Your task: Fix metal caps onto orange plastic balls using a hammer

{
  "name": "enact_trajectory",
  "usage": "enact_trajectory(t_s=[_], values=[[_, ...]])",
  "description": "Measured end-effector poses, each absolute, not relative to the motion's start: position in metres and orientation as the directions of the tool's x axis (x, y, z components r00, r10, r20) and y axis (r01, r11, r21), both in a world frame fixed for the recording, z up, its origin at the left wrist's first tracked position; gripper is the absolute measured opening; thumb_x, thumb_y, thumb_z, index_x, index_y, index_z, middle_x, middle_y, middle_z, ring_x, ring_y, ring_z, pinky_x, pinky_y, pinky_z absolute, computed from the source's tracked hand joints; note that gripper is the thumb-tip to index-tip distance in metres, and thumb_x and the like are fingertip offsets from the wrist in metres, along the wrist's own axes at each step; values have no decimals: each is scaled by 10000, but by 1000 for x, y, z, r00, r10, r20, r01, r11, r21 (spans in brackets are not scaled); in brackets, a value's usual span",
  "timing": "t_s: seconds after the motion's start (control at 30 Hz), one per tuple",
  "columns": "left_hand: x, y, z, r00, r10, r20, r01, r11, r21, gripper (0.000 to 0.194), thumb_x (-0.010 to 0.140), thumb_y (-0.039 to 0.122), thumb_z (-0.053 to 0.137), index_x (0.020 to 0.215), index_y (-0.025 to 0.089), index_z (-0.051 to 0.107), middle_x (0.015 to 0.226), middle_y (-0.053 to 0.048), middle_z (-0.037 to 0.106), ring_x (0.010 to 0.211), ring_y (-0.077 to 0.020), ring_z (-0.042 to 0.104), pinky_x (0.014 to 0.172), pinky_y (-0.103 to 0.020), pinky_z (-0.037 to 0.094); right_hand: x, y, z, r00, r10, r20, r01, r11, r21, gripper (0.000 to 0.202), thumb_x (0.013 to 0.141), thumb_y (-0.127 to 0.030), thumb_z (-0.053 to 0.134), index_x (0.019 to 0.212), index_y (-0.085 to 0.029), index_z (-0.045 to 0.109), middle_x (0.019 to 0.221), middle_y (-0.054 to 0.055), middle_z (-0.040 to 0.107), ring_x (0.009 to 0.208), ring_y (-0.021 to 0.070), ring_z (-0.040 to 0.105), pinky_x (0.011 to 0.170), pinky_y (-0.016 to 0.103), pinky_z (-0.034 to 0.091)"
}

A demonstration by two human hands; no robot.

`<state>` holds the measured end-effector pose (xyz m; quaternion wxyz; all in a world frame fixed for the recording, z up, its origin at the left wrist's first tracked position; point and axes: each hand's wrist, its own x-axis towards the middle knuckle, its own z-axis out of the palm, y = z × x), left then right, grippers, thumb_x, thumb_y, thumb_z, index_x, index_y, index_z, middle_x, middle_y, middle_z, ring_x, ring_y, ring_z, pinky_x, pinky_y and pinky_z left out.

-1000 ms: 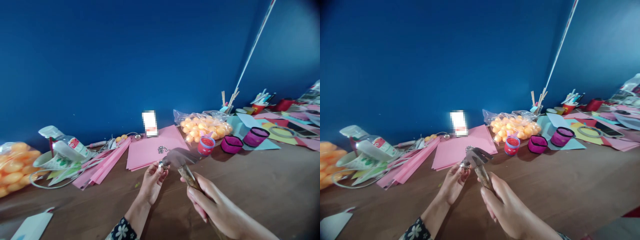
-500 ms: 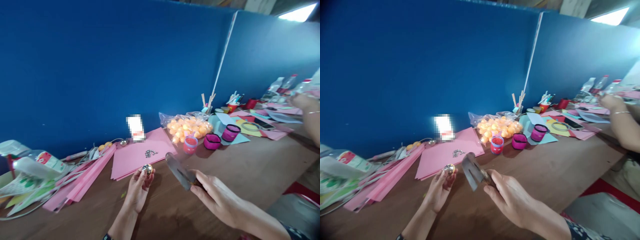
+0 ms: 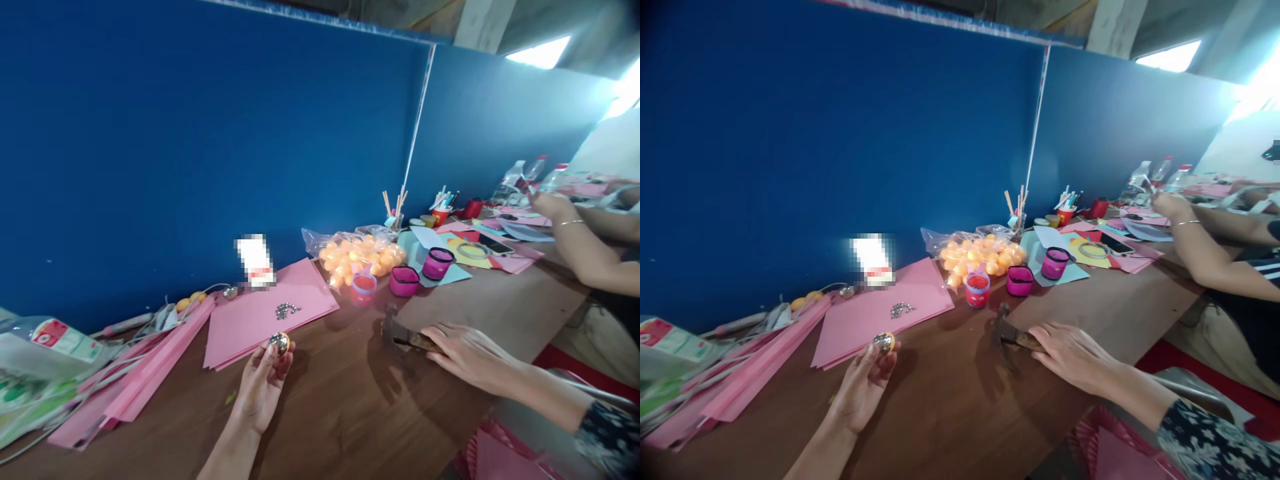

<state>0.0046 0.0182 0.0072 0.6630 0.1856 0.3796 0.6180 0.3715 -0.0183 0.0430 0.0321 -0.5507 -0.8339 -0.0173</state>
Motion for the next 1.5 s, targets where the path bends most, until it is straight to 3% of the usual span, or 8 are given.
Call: enact_trajectory(t_s=[0.33, 0.53, 0.9, 1.07, 1.17, 1.3, 1.5], values=[[4, 17, 6, -55, 963, -263, -682, 156, 715, 211, 600, 215, 742, 782, 140, 668, 812, -41, 696, 771, -147, 658, 645, -185, 540, 383, -3, 34, -424, 904, 52, 905, 424, 15, 194, 854, -303, 458, 1012, -211, 521, 859, 46, 627, 789, 206, 607, 683, 311, 441], [5, 18, 7, -52, 961, -271, -677, 165, 717, 217, 599, 223, 744, 782, 138, 665, 798, -40, 698, 767, -147, 660, 648, -187, 542, 392, 4, 32, -446, 892, 74, 895, 444, 39, 249, 862, -341, 417, 1054, -228, 529, 968, 62, 560, 833, 202, 586, 706, 317, 455], [5, 19, 8, -53, 960, -276, -683, 166, 711, 236, 578, 224, 756, 779, 140, 666, 797, -38, 700, 767, -156, 663, 637, -183, 543, 405, 12, 29, -427, 902, 64, 904, 428, 4, 263, 844, -282, 440, 1092, -241, 517, 1027, 70, 542, 867, 205, 574, 759, 356, 467], [5, 18, 4, -52, 963, -264, -691, 156, 706, 214, 603, 216, 741, 792, 147, 667, 811, -29, 699, 776, -157, 662, 637, -181, 541, 374, 11, 54, -411, 887, 209, 906, 424, -16, 373, 821, -321, 483, 1186, -246, 464, 1110, 91, 532, 934, 230, 567, 788, 377, 470], [5, 17, 3, -41, 972, -233, -691, 141, 709, 201, 657, 227, 703, 841, 154, 665, 868, -35, 694, 816, -158, 655, 661, -184, 536, 326, 8, 74, -487, 829, 275, 858, 513, -24, 373, 835, -302, 479, 1199, -223, 455, 1103, 101, 547, 955, 238, 557, 801, 389, 469], [6, 15, 4, -10, 978, -208, -691, 143, 709, 206, 740, 264, 625, 895, 131, 657, 850, -67, 690, 813, -140, 645, 686, -194, 525, 248, 8, 84, -630, 729, 267, 726, 675, -131, 357, 833, -287, 505, 1182, -221, 469, 1056, 91, 570, 940, 231, 552, 804, 394, 466], [8, 14, 2, 9, 988, -154, -732, 111, 672, 229, 755, 237, 610, 978, 188, 629, 911, -38, 686, 753, -105, 633, 684, -217, 512, 162, 34, 61, -580, 701, 414, 579, 713, -395, 413, 800, -211, 547, 1196, -224, 431, 1114, 83, 557, 1056, 240, 500, 893, 407, 420]])
